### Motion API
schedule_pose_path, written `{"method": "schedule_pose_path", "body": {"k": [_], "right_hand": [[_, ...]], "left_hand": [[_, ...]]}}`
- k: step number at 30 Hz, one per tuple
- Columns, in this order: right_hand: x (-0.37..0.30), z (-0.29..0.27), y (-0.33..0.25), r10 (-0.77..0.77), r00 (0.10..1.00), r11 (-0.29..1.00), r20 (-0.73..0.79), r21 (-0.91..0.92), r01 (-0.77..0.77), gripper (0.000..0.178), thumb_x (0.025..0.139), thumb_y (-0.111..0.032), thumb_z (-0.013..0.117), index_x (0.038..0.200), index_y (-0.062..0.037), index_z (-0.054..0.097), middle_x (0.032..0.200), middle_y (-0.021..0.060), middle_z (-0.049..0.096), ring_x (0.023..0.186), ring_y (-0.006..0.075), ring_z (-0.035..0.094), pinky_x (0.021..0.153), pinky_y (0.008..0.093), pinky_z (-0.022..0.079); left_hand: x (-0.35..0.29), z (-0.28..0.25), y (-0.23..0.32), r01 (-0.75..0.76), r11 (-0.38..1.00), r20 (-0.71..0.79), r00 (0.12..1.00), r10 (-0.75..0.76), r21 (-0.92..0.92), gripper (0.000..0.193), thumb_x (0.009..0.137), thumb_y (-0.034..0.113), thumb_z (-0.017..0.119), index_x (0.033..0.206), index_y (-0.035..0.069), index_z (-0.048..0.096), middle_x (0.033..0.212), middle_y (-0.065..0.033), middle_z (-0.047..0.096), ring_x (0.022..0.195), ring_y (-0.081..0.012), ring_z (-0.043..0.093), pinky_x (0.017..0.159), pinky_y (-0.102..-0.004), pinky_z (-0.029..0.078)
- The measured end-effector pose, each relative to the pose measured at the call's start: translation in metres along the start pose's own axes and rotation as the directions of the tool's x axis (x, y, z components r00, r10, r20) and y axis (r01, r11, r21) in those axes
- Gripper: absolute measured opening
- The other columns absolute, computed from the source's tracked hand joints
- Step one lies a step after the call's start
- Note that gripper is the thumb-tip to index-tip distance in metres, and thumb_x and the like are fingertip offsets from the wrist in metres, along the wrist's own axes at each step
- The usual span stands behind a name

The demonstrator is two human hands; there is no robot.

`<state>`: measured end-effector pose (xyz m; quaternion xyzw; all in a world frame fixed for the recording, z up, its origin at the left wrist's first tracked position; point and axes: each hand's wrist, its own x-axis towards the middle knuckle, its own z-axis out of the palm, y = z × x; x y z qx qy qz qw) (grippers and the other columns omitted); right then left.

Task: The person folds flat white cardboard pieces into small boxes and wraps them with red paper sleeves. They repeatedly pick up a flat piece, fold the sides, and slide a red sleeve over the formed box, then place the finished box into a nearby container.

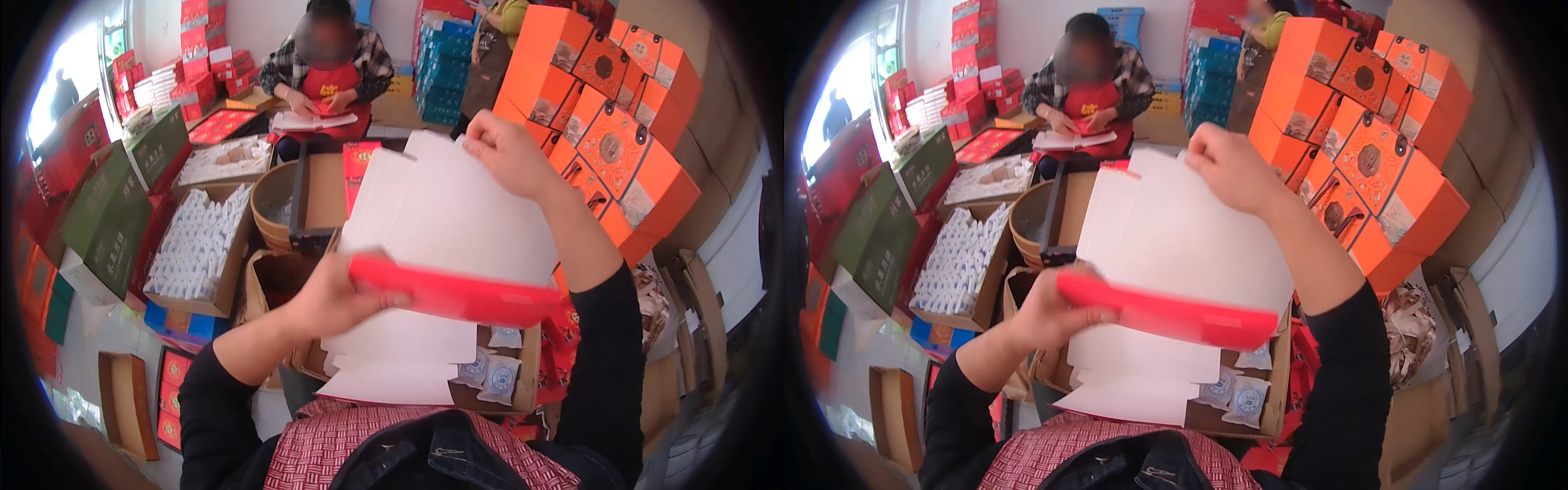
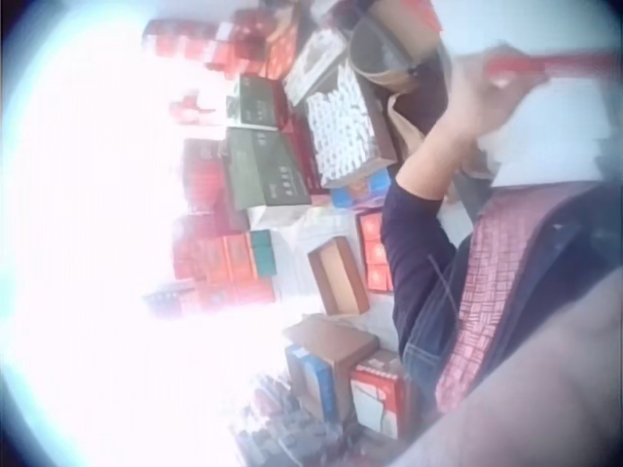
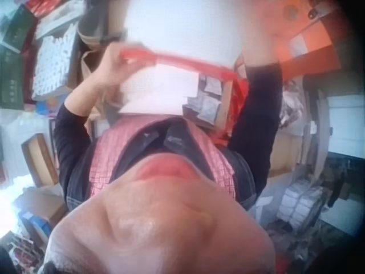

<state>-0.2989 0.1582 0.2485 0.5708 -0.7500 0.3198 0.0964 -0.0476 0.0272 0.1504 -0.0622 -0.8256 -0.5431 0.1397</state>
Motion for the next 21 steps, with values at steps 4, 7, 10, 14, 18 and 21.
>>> {"method": "schedule_pose_path", "body": {"k": [4,7,10,14,18,21], "right_hand": [[-0.049,0.033,-0.031,-0.142,0.931,0.987,0.336,0.115,0.11,0.011,0.089,-0.009,0.057,0.086,-0.0034,0.048,0.062,0.0072,0.05,0.057,0.0133,0.047,0.054,0.0293,0.038],[-0.091,0.077,-0.026,-0.02,0.873,0.99,0.487,0.13,-0.049,0.012,0.089,-0.011,0.055,0.086,-0.0019,0.048,0.07,0.0157,0.055,0.067,0.0303,0.055,0.06,0.0372,0.042],[-0.127,0.115,-0.003,0.136,0.786,0.944,0.603,0.163,-0.288,0.015,0.09,-0.016,0.057,0.089,-0.0014,0.053,0.074,0.0139,0.06,0.071,0.0274,0.059,0.065,0.0356,0.045],[-0.138,0.125,0.014,0.08,0.449,0.684,0.89,0.279,-0.674,0.03,0.098,-0.028,0.046,0.112,-0.0049,0.058,0.103,0.0096,0.063,0.091,0.0157,0.059,0.077,0.0274,0.046],[-0.134,0.133,0.018,-0.05,0.341,0.611,0.939,0.299,-0.733,0.045,0.101,-0.036,0.039,0.131,-0.0049,0.051,0.122,0.0114,0.058,0.104,0.0149,0.056,0.09,0.0251,0.045],[-0.13,0.143,0.008,-0.016,0.308,0.554,0.951,0.265,-0.79,0.048,0.1,-0.038,0.041,0.135,-0.0056,0.048,0.12,0.011,0.06,0.106,0.0168,0.056,0.091,0.0264,0.044]], "left_hand": [[-0.006,0.033,-0.042,0.117,0.897,-0.243,0.94,-0.238,-0.425,0.053,0.081,0.006,0.072,0.125,0.0,0.043,0.102,-0.012,0.063,0.095,-0.017,0.062,0.081,-0.03,0.05],[-0.038,0.066,-0.076,0.258,0.926,-0.268,0.905,-0.331,-0.275,0.06,0.079,0.003,0.072,0.129,0.004,0.04,0.106,-0.014,0.061,0.096,-0.0189,0.062,0.085,-0.0319,0.05],[-0.058,0.089,-0.098,0.203,0.929,-0.201,0.941,-0.273,-0.311,0.057,0.077,0.001,0.073,0.126,0.005,0.045,0.105,-0.0137,0.061,0.097,-0.0192,0.062,0.084,-0.0311,0.05],[-0.065,0.084,-0.105,0.361,0.864,-0.054,0.913,-0.404,-0.35,0.039,0.075,0.002,0.074,0.109,0.002,0.056,0.096,-0.0085,0.063,0.09,-0.015,0.06,0.08,-0.0269,0.049],[-0.068,0.081,-0.107,0.427,0.821,-0.019,0.884,-0.468,-0.379,0.033,0.075,0.003,0.075,0.104,0.002,0.058,0.091,-0.006,0.064,0.087,-0.0132,0.06,0.08,-0.0265,0.049],[-0.065,0.079,-0.109,0.471,0.811,-0.025,0.86,-0.51,-0.345,0.033,0.075,0.004,0.075,0.104,0.002,0.059,0.093,-0.0075,0.065,0.088,-0.0149,0.061,0.08,-0.0276,0.05]]}}
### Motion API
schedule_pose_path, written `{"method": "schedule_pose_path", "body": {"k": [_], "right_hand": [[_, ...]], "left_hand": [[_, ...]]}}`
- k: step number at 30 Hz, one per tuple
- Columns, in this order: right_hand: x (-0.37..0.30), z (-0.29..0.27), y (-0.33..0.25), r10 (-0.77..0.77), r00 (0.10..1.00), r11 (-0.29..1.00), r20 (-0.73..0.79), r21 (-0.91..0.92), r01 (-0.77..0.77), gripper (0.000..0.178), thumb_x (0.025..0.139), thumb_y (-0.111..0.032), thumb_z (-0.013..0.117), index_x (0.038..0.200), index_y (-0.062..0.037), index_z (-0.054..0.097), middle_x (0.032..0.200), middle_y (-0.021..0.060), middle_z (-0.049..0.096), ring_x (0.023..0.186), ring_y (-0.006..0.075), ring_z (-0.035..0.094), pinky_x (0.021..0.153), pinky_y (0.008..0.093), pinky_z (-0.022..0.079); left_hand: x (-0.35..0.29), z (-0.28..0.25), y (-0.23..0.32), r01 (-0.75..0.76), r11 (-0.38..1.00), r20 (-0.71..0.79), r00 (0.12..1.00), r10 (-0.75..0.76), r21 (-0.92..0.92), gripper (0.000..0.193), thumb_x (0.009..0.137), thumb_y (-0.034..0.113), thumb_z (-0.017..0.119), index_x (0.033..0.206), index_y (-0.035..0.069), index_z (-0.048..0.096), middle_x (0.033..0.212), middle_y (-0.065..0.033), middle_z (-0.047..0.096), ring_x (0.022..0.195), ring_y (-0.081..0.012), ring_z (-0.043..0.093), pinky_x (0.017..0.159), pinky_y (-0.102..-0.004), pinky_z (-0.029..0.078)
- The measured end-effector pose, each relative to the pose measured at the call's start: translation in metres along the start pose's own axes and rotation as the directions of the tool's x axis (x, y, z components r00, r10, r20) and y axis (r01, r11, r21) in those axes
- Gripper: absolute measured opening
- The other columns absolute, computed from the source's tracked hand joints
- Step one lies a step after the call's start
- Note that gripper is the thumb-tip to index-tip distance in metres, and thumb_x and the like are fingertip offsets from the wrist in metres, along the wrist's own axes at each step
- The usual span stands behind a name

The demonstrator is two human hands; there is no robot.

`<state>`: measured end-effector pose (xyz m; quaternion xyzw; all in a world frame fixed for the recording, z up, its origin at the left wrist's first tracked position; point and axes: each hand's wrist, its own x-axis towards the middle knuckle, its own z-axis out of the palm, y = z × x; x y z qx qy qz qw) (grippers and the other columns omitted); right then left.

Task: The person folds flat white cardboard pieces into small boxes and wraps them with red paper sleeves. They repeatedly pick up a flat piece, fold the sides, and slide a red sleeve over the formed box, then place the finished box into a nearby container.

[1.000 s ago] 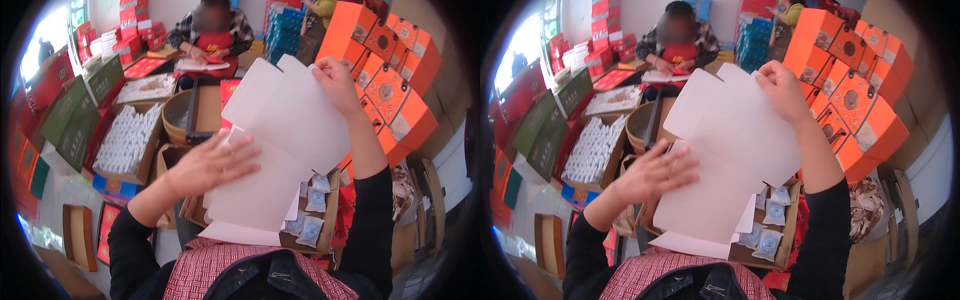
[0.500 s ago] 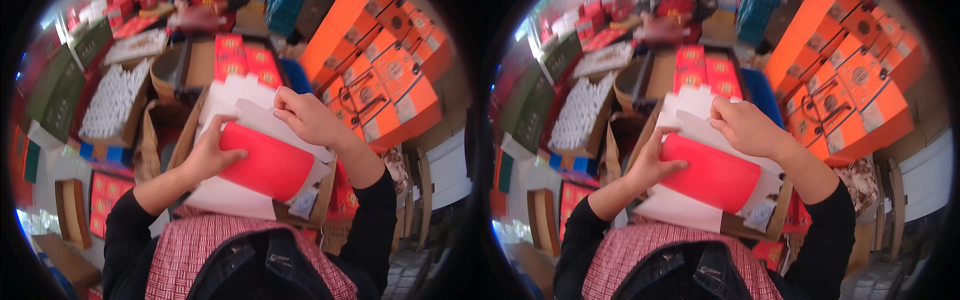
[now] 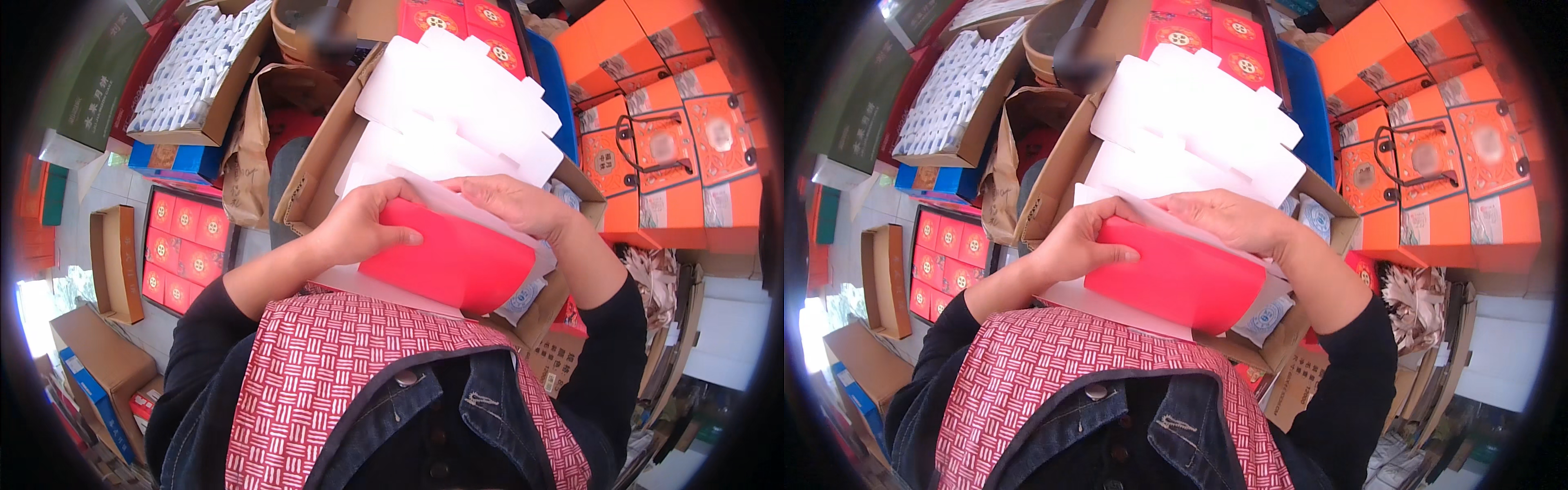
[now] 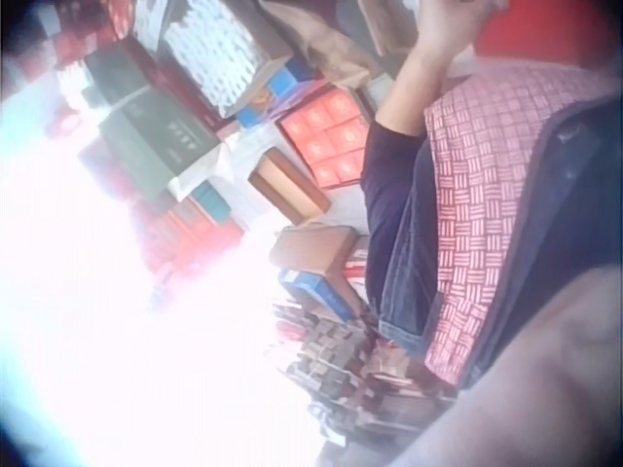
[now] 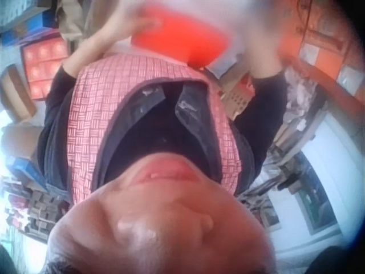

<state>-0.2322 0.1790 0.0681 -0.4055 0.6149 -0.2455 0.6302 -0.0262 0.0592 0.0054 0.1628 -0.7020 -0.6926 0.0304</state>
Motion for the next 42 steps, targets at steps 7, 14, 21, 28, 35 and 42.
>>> {"method": "schedule_pose_path", "body": {"k": [7,14,21,28,35,42], "right_hand": [[0.008,0.022,-0.005,-0.137,0.989,0.915,-0.055,-0.389,0.105,0.043,0.099,-0.023,0.045,0.137,-0.0033,0.043,0.126,0.0139,0.057,0.113,0.0194,0.056,0.096,0.0297,0.041],[0.016,0.035,0.007,-0.163,0.979,0.894,-0.122,-0.439,0.094,0.044,0.1,-0.023,0.04,0.139,-0.0026,0.04,0.129,0.0196,0.054,0.118,0.029,0.054,0.1,0.0316,0.038],[0.013,0.042,0.006,-0.232,0.956,0.877,-0.178,-0.463,0.127,0.044,0.099,-0.023,0.039,0.134,0.0025,0.043,0.123,0.0261,0.055,0.113,0.0378,0.055,0.097,0.037,0.041],[0.014,0.051,0.007,-0.258,0.945,0.838,-0.199,-0.533,0.116,0.043,0.098,-0.021,0.039,0.134,0.0033,0.043,0.109,0.0289,0.059,0.1,0.0413,0.058,0.089,0.0416,0.044],[0.011,0.061,0.004,-0.279,0.927,0.82,-0.251,-0.565,0.093,0.043,0.097,-0.019,0.04,0.133,0.0039,0.044,0.099,0.0285,0.061,0.093,0.0411,0.059,0.083,0.044,0.046],[0.006,0.067,0.007,-0.231,0.955,0.855,-0.188,-0.508,0.107,0.049,0.097,-0.018,0.04,0.14,0.0043,0.033,0.116,0.028,0.054,0.107,0.0388,0.055,0.092,0.0393,0.042]], "left_hand": [[0.001,-0.003,-0.001,0.0,0.996,-0.006,1.0,0.001,0.088,0.036,0.075,0.006,0.076,0.106,0.001,0.059,0.097,-0.0105,0.065,0.091,-0.0179,0.062,0.082,-0.0281,0.05],[-0.002,-0.009,-0.002,-0.031,0.996,0.061,0.998,0.026,0.087,0.039,0.073,0.011,0.077,0.107,0.002,0.059,0.096,-0.0146,0.066,0.091,-0.0245,0.064,0.081,-0.032,0.05],[-0.005,-0.01,0.0,0.119,0.992,-0.01,0.993,-0.12,-0.039,0.035,0.075,0.01,0.076,0.104,-0.001,0.058,0.089,-0.0133,0.067,0.079,-0.0201,0.065,0.073,-0.029,0.051],[-0.005,-0.015,-0.009,0.179,0.954,0.029,0.984,-0.177,-0.24,0.017,0.078,0.006,0.073,0.09,-0.003,0.065,0.075,-0.0059,0.066,0.068,-0.0093,0.06,0.064,-0.0241,0.05],[-0.006,-0.015,-0.012,0.161,0.972,-0.041,0.984,-0.171,-0.173,0.011,0.08,0.006,0.072,0.083,-0.003,0.066,0.07,-0.0033,0.064,0.062,-0.0072,0.055,0.057,-0.0228,0.046],[-0.006,-0.011,-0.011,0.124,0.958,-0.107,0.982,-0.156,-0.26,0.011,0.081,0.008,0.071,0.082,-0.003,0.067,0.071,-0.0052,0.065,0.063,-0.0079,0.058,0.059,-0.022,0.048]]}}
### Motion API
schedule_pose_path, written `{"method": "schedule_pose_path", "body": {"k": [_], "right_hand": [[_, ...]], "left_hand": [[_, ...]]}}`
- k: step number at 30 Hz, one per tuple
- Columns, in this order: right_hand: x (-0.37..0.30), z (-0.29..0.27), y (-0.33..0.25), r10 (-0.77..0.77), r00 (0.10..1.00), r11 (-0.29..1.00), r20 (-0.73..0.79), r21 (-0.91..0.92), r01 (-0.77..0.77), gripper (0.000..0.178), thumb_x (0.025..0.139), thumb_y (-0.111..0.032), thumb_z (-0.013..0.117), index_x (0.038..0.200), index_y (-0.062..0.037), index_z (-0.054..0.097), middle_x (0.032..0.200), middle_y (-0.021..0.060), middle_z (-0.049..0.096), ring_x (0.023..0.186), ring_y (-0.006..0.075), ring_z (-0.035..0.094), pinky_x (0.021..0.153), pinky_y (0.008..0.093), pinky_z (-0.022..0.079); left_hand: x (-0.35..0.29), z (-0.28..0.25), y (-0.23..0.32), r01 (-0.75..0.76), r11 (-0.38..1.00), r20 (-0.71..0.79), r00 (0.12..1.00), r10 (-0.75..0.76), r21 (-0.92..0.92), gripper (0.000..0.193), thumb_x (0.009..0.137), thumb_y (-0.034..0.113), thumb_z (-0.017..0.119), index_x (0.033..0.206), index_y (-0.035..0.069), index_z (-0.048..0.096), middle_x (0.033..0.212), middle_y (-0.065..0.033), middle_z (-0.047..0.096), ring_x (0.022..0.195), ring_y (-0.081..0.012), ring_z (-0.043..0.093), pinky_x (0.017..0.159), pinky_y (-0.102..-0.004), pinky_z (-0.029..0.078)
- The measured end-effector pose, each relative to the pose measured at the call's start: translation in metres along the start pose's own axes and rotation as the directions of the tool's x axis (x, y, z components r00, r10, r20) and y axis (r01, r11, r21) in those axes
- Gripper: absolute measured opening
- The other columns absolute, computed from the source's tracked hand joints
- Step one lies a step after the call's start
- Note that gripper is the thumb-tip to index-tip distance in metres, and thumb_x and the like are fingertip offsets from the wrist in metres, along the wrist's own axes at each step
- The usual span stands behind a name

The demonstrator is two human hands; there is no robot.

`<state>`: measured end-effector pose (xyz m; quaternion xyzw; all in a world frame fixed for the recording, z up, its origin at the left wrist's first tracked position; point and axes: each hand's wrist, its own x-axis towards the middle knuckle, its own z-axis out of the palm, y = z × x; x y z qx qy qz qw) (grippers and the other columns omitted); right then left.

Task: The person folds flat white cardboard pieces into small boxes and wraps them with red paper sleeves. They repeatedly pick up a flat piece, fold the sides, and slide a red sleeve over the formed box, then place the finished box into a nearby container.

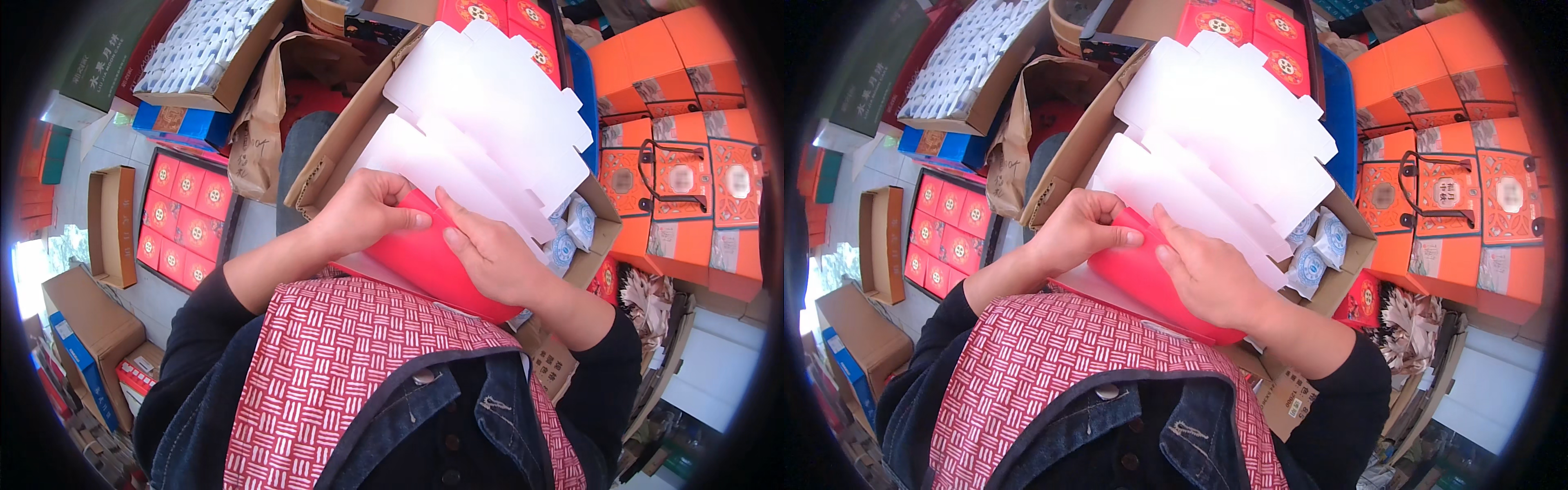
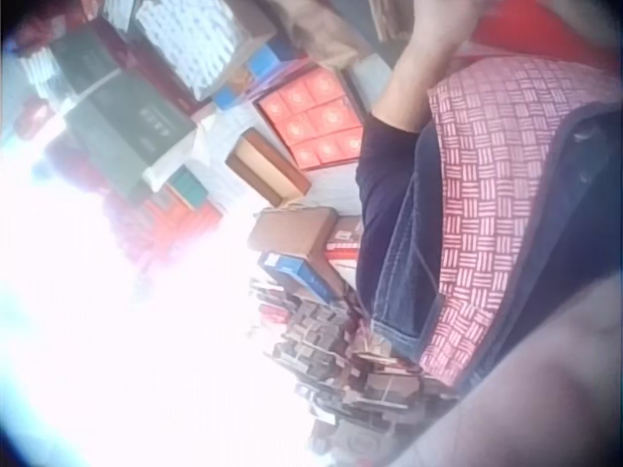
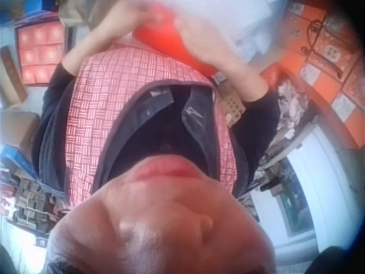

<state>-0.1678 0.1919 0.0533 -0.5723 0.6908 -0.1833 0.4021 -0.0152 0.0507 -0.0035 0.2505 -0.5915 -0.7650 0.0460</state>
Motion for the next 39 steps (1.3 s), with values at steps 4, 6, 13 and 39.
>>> {"method": "schedule_pose_path", "body": {"k": [4,6,13,39], "right_hand": [[-0.009,-0.024,0.009,-0.099,0.985,0.981,0.142,0.183,0.072,0.057,0.097,-0.019,0.04,0.146,0.0002,0.019,0.143,0.0231,0.033,0.133,0.0327,0.033,0.107,0.0344,0.028],[-0.012,-0.023,0.016,-0.138,0.975,0.968,0.175,0.232,0.095,0.059,0.097,-0.019,0.04,0.148,-0.0019,0.016,0.151,0.0192,0.022,0.14,0.0294,0.023,0.112,0.0332,0.021],[-0.014,-0.02,0.024,-0.199,0.954,0.962,0.225,0.231,0.147,0.062,0.096,-0.022,0.043,0.15,-0.0102,0.014,0.153,0.0204,0.015,0.143,0.0309,0.014,0.114,0.0352,0.016],[-0.063,-0.054,0.013,-0.164,0.877,0.963,-0.452,0.119,0.242,0.057,0.09,-0.005,0.048,0.144,0.0006,0.03,0.137,0.0197,0.047,0.129,0.0247,0.043,0.105,0.0322,0.031]], "left_hand": [[0.001,0.0,0.008,0.003,0.991,-0.081,0.997,-0.014,-0.131,0.009,0.083,0.008,0.069,0.084,-0.002,0.067,0.075,-0.0079,0.067,0.066,-0.0103,0.062,0.063,-0.0232,0.052],[0.004,-0.001,0.008,-0.013,0.983,-0.093,0.996,-0.004,-0.182,0.009,0.083,0.007,0.069,0.085,-0.001,0.068,0.077,-0.009,0.068,0.067,-0.0115,0.063,0.064,-0.0238,0.053],[0.005,0.0,0.0,-0.04,0.966,-0.036,0.999,0.032,-0.255,0.008,0.082,0.004,0.069,0.087,-0.002,0.068,0.078,-0.0082,0.068,0.068,-0.0103,0.062,0.064,-0.0233,0.052],[0.075,-0.013,0.145,-0.516,0.727,-0.043,0.802,0.596,0.453,0.027,0.084,0.02,0.069,0.1,0.0,0.061,0.097,-0.0107,0.066,0.086,-0.0137,0.063,0.078,-0.0243,0.05]]}}
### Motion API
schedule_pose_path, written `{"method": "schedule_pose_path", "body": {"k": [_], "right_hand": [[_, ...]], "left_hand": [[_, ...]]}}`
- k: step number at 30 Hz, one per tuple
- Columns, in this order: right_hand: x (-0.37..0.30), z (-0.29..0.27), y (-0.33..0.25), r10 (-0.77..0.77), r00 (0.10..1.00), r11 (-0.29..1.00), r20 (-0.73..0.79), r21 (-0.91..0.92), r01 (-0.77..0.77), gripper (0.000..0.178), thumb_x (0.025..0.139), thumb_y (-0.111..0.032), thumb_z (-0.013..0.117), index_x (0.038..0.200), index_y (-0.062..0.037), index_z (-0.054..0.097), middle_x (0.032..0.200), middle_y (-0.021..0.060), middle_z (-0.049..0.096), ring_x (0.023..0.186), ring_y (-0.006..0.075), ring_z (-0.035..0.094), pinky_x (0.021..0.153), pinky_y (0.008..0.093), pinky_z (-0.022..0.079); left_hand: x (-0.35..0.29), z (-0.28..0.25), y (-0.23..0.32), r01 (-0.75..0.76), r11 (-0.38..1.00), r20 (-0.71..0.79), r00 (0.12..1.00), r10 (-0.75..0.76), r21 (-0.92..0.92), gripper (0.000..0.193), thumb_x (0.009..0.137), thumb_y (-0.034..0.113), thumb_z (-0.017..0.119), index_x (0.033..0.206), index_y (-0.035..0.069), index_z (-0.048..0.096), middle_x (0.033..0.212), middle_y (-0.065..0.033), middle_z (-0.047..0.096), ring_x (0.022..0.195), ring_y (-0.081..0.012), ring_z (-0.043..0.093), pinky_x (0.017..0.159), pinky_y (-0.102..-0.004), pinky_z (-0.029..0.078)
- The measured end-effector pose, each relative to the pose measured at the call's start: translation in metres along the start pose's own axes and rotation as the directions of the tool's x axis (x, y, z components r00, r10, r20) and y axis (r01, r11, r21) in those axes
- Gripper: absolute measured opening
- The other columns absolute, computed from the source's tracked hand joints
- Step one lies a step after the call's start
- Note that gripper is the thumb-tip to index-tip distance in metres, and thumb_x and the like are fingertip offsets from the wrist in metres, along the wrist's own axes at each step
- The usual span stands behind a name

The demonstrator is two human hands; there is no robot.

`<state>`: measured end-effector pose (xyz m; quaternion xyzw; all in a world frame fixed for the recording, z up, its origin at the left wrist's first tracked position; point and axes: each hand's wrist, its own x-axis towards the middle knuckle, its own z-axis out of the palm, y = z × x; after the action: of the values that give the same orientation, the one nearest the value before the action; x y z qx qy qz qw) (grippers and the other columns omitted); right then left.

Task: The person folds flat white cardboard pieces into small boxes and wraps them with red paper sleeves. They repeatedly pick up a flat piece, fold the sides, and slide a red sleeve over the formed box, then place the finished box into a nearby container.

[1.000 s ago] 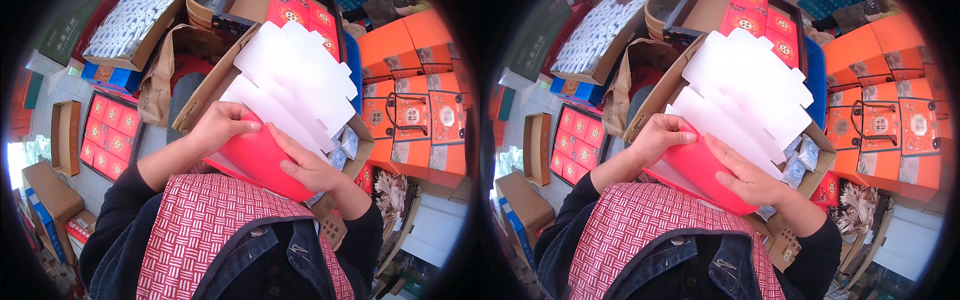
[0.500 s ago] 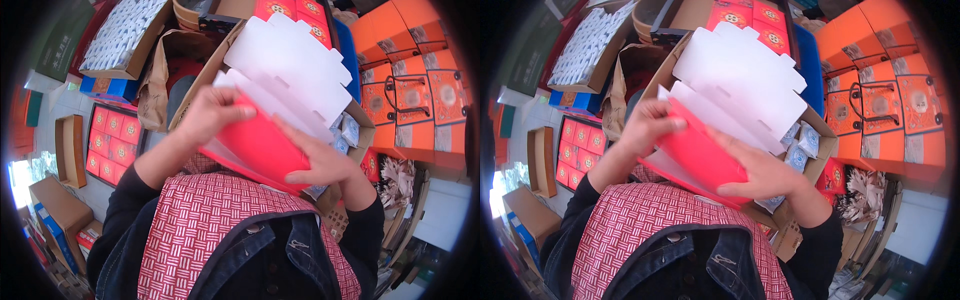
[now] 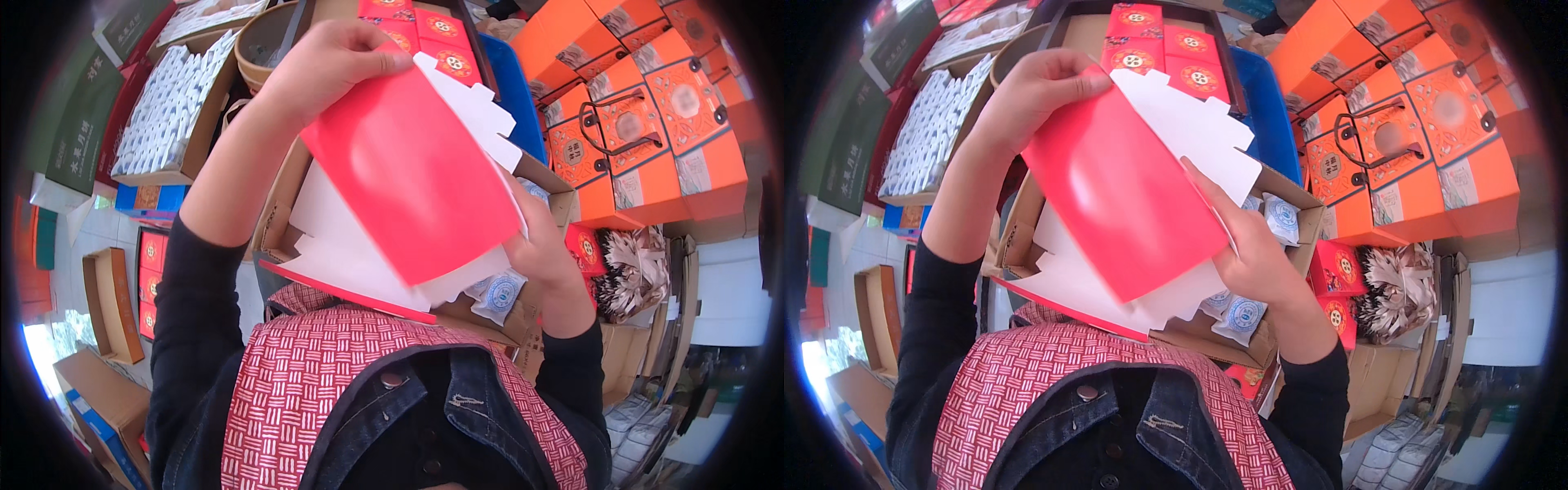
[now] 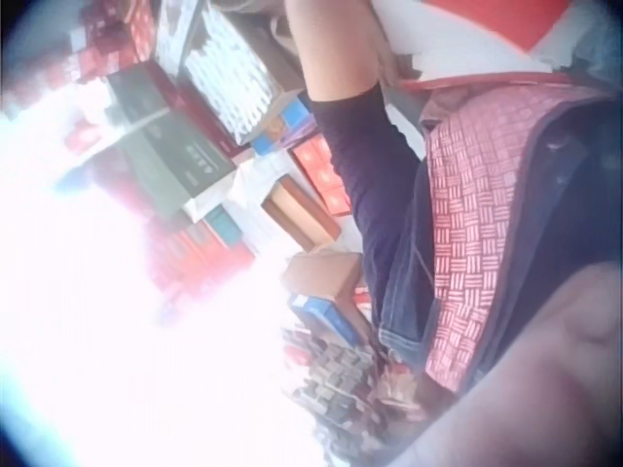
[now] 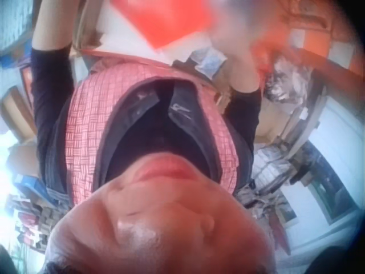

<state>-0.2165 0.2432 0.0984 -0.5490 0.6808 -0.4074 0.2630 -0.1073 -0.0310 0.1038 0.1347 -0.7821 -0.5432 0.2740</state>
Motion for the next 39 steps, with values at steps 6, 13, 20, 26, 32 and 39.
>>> {"method": "schedule_pose_path", "body": {"k": [6,13,20,26,32,39], "right_hand": [[0.025,0.02,0.038,0.025,0.885,0.976,-0.465,0.203,0.079,0.049,0.096,-0.015,0.048,0.139,0.0034,0.035,0.134,0.0188,0.05,0.127,0.0241,0.046,0.104,0.0321,0.033],[0.061,0.086,0.034,-0.143,0.798,0.986,-0.585,-0.012,0.168,0.051,0.095,-0.01,0.048,0.143,-0.0024,0.031,0.124,0.0183,0.057,0.108,0.0214,0.058,0.092,0.0315,0.044],[0.059,0.11,0.07,0.021,0.949,0.821,-0.314,0.547,0.162,0.059,0.09,-0.005,0.05,0.143,0.0045,0.026,0.122,0.0164,0.058,0.111,0.0211,0.057,0.09,0.0307,0.046],[0.066,0.1,0.058,0.237,0.946,0.529,-0.222,0.846,0.066,0.055,0.095,-0.018,0.055,0.138,0.0085,0.034,0.125,0.0149,0.055,0.114,0.0156,0.052,0.093,0.0275,0.044],[0.064,0.11,0.062,0.192,0.905,0.755,-0.379,0.647,0.11,0.049,0.095,-0.019,0.056,0.133,0.0094,0.042,0.122,0.0145,0.058,0.104,0.0125,0.056,0.089,0.0251,0.046],[0.068,0.107,0.059,0.271,0.895,0.579,-0.355,0.803,0.143,0.047,0.094,-0.015,0.057,0.134,0.0057,0.043,0.127,0.0117,0.055,0.111,0.0126,0.053,0.094,0.0238,0.043]], "left_hand": [[-0.069,0.03,0.044,-0.576,0.782,0.076,0.814,0.576,0.238,0.025,0.08,0.001,0.066,0.104,-0.001,0.062,0.106,-0.0117,0.061,0.097,-0.0198,0.059,0.085,-0.0321,0.048],[-0.126,0.084,-0.053,0.347,0.608,0.255,0.938,-0.236,-0.714,0.018,0.089,0.012,0.063,0.105,0.004,0.058,0.095,-0.0049,0.062,0.087,-0.0161,0.058,0.08,-0.0303,0.046],[-0.113,0.091,-0.057,0.207,0.376,0.044,0.917,-0.397,-0.903,0.032,0.091,0.008,0.058,0.122,0.008,0.049,0.112,-0.0056,0.058,0.102,-0.0172,0.057,0.086,-0.0334,0.048],[-0.119,0.097,-0.061,0.189,0.376,0.013,0.906,-0.424,-0.907,0.036,0.091,0.009,0.057,0.125,0.007,0.046,0.121,-0.0065,0.055,0.113,-0.0192,0.054,0.101,-0.0366,0.043],[-0.119,0.099,-0.056,0.223,0.358,0.05,0.9,-0.433,-0.907,0.041,0.091,0.008,0.056,0.13,0.006,0.042,0.127,-0.0079,0.052,0.116,-0.0202,0.053,0.103,-0.0373,0.042],[-0.12,0.098,-0.067,0.245,0.301,0.097,0.897,-0.432,-0.921,0.039,0.092,0.007,0.056,0.128,0.005,0.043,0.125,-0.0088,0.055,0.117,-0.0208,0.053,0.106,-0.0403,0.042]]}}
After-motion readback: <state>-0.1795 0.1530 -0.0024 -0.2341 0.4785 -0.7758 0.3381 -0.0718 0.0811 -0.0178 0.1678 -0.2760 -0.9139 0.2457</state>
